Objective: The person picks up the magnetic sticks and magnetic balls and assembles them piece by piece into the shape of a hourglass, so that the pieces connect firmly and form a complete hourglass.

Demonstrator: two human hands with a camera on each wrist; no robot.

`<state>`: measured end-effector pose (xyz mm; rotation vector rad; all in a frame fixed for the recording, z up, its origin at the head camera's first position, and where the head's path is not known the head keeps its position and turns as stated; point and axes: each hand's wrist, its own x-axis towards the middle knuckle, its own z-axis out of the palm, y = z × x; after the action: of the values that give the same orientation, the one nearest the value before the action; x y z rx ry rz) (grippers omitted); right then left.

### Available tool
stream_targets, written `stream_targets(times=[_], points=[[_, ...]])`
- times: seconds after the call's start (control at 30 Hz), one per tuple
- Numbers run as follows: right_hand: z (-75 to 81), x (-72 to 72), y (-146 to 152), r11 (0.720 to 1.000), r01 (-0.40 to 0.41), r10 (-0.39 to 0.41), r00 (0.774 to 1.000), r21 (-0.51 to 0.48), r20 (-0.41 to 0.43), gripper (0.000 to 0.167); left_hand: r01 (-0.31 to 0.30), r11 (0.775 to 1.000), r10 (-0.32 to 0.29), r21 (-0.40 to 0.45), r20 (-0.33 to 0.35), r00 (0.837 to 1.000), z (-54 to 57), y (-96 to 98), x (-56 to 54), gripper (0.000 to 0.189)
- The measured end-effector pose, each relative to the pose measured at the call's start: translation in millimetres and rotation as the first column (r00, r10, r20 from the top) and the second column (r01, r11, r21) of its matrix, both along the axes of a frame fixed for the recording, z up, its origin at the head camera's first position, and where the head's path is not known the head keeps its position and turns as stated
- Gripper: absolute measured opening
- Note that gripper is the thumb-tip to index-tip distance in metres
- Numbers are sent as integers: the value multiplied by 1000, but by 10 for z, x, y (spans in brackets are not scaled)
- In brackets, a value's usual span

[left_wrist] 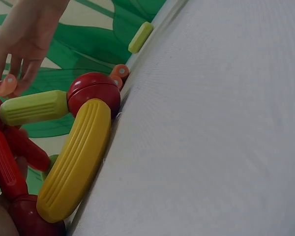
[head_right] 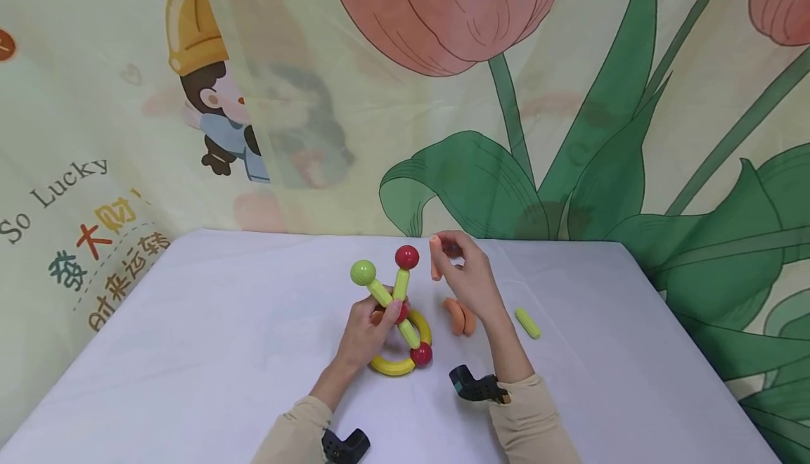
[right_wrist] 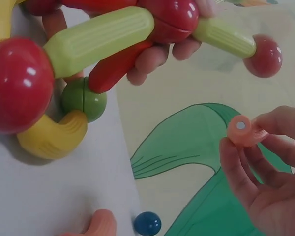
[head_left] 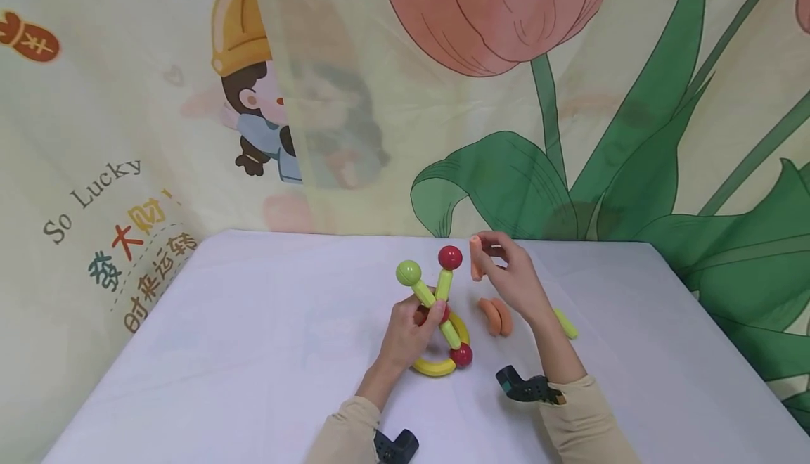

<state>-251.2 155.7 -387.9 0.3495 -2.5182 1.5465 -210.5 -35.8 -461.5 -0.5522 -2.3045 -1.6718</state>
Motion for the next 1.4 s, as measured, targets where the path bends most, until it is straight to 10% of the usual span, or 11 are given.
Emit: stream_targets(times=[0.37,0.63,1.4], points=[[59,-9,-86,991,8,-16,998,-131,-59,39,15,1000,-14,-5,81,997,25,12,-3,15],[90,-51,-131,987,26,-40,995,-160,-89,41,37,999,-38,7,92,995,341,-2,164,15],[205,-212,-308,977,43,-33,998,-207,54,46,14,1000,-12,-20,82,997,380,10,194,18]])
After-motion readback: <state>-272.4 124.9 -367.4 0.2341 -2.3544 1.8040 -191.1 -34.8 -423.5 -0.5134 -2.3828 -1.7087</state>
